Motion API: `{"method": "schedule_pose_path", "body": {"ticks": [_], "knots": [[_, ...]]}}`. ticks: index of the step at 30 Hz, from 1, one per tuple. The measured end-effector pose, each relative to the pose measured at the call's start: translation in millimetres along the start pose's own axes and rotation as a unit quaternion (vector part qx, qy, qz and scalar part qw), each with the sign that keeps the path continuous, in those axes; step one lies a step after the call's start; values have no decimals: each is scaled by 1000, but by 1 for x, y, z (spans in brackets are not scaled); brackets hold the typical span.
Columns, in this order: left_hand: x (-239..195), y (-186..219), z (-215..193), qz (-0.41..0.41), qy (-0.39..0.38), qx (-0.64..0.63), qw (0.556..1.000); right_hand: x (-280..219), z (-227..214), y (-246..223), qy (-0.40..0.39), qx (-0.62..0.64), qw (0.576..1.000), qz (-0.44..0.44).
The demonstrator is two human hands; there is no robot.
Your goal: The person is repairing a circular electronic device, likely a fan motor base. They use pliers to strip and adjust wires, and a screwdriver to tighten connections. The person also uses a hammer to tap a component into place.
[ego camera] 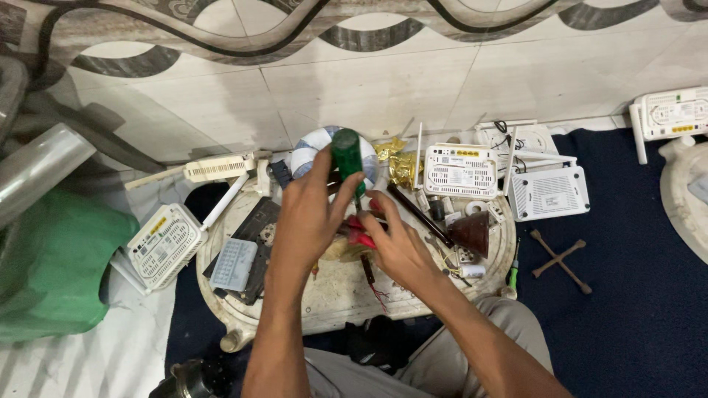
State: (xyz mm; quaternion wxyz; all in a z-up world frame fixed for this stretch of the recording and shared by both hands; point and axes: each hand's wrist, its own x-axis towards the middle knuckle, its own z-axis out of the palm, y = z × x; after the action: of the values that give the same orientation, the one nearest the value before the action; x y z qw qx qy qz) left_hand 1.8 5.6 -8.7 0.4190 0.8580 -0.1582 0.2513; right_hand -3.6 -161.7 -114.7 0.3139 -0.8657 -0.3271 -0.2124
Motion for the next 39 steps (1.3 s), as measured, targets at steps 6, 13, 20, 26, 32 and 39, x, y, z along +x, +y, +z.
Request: {"method": "schedule_pose_path", "body": {"ticks": [6, 13, 20, 26, 32, 39], "knots": [[-5, 0, 2, -8, 3, -16, 1000, -30, -26, 10, 7, 44, 996, 72], [-11, 7, 12, -14, 3, 22, 1000, -31, -60, 11, -51, 140, 936, 320], [-19, 4, 22, 42, 27, 74, 996, -12, -111, -36, 35, 117, 952, 280], [-31, -16, 43, 2, -5, 93, 996, -3, -121, -48, 83, 106, 976, 168], [-59, -50, 50, -106, -24, 71, 992, -24, -91, -28, 18, 122, 954, 275], [-98, -98, 80, -225, 61, -226, 946, -92, -6, 27, 2, 172, 904, 392]]}}
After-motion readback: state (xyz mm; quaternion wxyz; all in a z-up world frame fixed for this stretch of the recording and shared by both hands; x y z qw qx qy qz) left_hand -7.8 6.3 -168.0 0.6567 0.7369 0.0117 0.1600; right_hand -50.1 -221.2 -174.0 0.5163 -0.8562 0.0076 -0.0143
